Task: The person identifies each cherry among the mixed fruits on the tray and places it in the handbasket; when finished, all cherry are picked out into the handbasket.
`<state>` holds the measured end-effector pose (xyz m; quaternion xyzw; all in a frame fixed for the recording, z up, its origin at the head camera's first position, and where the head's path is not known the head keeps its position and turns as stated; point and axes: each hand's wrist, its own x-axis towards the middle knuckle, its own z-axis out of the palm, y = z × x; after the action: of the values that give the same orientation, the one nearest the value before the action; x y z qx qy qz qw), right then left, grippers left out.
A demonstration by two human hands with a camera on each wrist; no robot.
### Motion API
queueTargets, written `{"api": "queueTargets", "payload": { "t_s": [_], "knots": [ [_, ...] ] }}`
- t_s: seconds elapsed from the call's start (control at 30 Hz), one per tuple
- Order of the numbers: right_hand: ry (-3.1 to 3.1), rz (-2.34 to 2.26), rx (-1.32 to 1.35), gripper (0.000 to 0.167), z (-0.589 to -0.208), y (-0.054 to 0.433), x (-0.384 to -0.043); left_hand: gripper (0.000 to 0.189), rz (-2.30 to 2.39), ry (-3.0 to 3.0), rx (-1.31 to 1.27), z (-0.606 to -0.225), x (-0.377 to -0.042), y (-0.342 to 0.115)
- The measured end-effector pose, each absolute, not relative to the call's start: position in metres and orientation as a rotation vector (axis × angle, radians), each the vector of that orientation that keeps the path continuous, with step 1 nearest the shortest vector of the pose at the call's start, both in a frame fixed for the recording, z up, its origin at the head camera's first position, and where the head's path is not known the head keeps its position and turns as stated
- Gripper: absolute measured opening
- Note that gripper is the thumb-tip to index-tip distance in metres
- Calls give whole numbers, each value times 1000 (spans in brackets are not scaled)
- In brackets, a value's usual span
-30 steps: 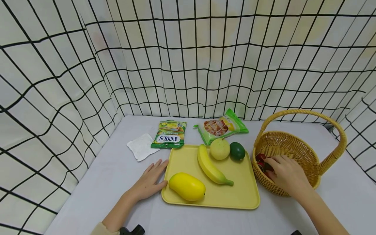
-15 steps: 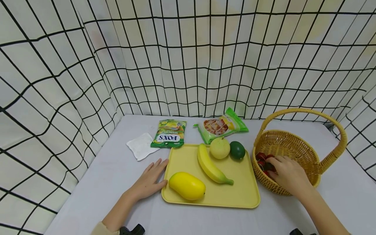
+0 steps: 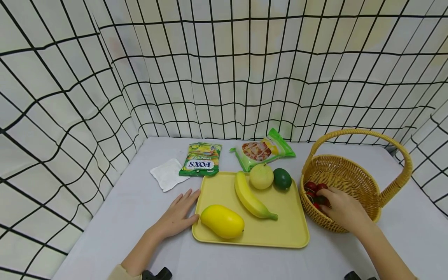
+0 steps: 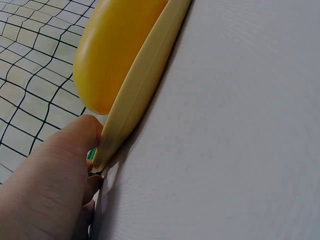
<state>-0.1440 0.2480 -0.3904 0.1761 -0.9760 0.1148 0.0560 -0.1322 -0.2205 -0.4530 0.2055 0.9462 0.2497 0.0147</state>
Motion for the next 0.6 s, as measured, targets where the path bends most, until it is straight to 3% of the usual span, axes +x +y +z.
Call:
{"api": "queueTargets", "payload": {
  "t_s": [0.6],
  "knots": [
    [-3018,418,511,32,-391,251,-146,70,786,2940,633,-452,-132,-220]
  ]
}}
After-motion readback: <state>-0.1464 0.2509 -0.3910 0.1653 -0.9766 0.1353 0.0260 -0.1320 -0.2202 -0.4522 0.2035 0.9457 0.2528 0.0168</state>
